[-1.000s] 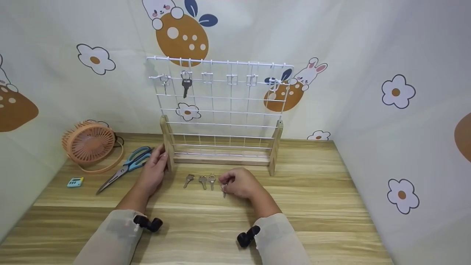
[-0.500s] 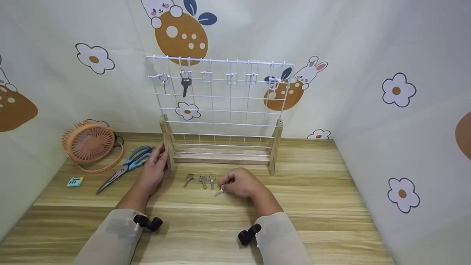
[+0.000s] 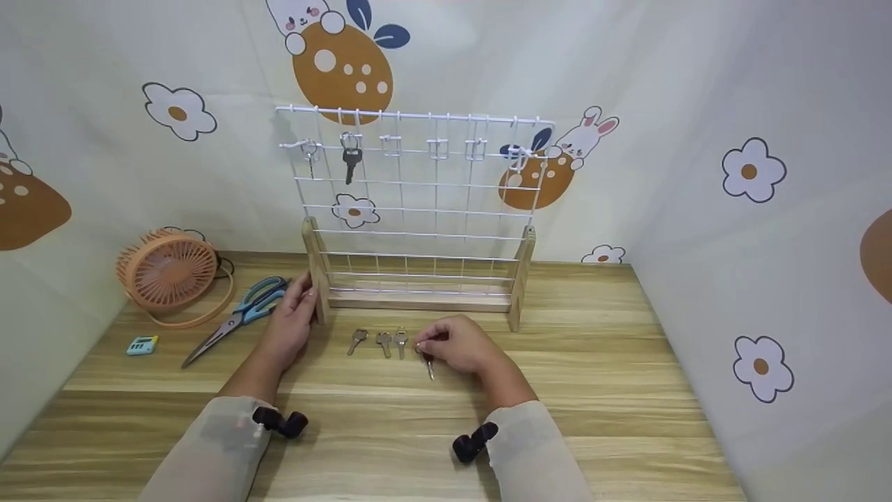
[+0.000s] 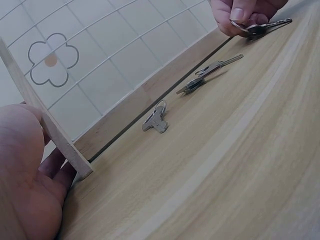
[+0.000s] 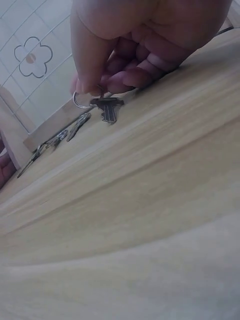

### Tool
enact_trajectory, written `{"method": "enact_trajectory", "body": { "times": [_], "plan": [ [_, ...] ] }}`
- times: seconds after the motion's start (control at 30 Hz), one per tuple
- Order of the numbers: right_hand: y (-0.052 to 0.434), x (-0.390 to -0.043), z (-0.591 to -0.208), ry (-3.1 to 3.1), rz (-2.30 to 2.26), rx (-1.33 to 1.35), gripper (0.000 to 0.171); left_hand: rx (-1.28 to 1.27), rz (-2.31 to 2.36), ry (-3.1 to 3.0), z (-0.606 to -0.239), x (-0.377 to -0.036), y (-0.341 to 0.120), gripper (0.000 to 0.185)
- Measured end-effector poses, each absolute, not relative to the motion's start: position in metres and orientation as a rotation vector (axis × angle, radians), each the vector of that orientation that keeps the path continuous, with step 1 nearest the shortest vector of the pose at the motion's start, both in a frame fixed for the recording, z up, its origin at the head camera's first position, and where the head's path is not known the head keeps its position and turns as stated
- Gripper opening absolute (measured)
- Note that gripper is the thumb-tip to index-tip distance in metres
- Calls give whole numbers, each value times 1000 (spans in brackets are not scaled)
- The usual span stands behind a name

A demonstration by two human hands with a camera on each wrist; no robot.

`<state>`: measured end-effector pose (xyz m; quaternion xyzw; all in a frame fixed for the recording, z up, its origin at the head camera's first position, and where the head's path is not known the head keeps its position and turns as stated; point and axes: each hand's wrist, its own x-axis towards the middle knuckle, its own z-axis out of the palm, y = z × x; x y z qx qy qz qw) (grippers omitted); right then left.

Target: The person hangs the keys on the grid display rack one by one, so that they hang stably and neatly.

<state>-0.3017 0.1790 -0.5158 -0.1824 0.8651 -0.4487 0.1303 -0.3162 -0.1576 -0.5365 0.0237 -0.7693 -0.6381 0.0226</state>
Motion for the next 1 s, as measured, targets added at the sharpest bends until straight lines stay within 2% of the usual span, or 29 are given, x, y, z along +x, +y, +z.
{"method": "enact_trajectory", "body": {
  "times": [0.17,0.43,0.6,0.8,1.0],
  "plan": [
    [175,-299,-503,2498,-1431,-449,12,71,-1990,-2369,-536,-318,-157,56],
    [160,-290,-458,2326,-1885,-360,25,94,-1966,-2396,-536,-317,-157,57],
    [148,-285,-416,2228,-2142,-302,25,83,-1961,-2397,-537,-316,-158,57],
    [142,-286,-354,2229,-2323,-362,21,71,-1980,-2384,-537,-316,-158,56],
    [132,-296,-300,2183,-2510,-505,32,71,-1999,-2373,-538,-317,-158,55]
  ]
}}
